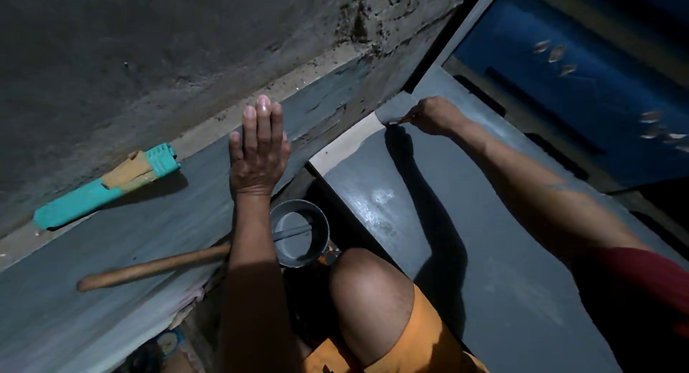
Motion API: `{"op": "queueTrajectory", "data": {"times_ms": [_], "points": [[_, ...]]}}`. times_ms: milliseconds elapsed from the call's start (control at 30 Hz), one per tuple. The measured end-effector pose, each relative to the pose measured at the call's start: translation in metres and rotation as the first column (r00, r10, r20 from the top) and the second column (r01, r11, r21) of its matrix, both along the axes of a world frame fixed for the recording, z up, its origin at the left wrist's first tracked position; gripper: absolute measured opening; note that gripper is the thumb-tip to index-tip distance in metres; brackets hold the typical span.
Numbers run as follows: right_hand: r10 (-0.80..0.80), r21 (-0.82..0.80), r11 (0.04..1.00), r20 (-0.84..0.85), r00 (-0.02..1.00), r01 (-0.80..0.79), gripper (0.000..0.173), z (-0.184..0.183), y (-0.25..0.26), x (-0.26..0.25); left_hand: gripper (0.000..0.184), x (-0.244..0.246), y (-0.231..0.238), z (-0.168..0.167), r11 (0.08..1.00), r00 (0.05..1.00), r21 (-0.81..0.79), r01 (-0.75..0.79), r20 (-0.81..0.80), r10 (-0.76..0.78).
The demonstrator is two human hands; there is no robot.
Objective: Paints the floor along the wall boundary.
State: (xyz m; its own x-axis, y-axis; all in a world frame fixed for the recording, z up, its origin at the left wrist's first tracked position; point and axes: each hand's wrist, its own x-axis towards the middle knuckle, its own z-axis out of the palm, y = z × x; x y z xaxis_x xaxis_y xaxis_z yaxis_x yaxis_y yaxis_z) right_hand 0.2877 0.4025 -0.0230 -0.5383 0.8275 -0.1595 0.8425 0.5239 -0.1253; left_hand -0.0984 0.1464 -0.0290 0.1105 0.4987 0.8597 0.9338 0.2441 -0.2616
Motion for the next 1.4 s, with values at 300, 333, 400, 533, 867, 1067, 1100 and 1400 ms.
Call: {"op": "queueTrajectory", "data": {"times_ms": [300,333,400,533,867,1067,1100,1400], "points": [[0.050,0.012,0.999,-0.044,0.998,-0.049,0.017,0.038,0.007,-0.022,0.069,-0.001,0.000,0.001,1.000,1.000,-0.001,0.008,-0.006,-0.008],[0.072,0.001,0.997,-0.056,0.996,-0.073,0.017,0.029,0.011,-0.021,0.069,-0.001,0.000,0.000,1.000,1.000,0.004,0.011,-0.012,-0.011],[0.085,-0.034,0.996,0.016,0.996,-0.085,0.015,0.015,0.018,-0.017,0.069,0.000,0.000,-0.001,1.000,1.000,0.007,-0.001,-0.010,0.001],[0.065,-0.083,0.995,0.205,0.977,-0.049,0.014,0.037,0.018,-0.019,0.068,-0.001,-0.001,0.000,1.000,1.000,-0.001,0.000,-0.011,0.000],[0.075,-0.037,0.997,0.169,0.983,-0.070,0.015,0.016,0.006,-0.015,0.070,0.000,-0.001,0.001,1.000,1.000,-0.007,-0.007,-0.018,0.007],[-0.044,-0.005,0.999,0.197,0.979,0.046,0.017,0.063,-0.008,-0.019,0.068,0.001,-0.001,0.001,1.000,1.000,-0.011,0.003,0.003,-0.003],[-0.062,-0.010,0.998,0.149,0.987,0.064,0.017,0.060,-0.004,-0.016,0.069,0.001,-0.001,0.001,1.000,1.000,-0.013,-0.002,0.005,0.002],[-0.227,-0.076,0.972,-0.093,0.969,0.221,0.032,0.025,0.003,-0.013,0.070,0.000,-0.001,0.000,1.000,1.000,-0.016,-0.008,-0.012,0.007]]}}
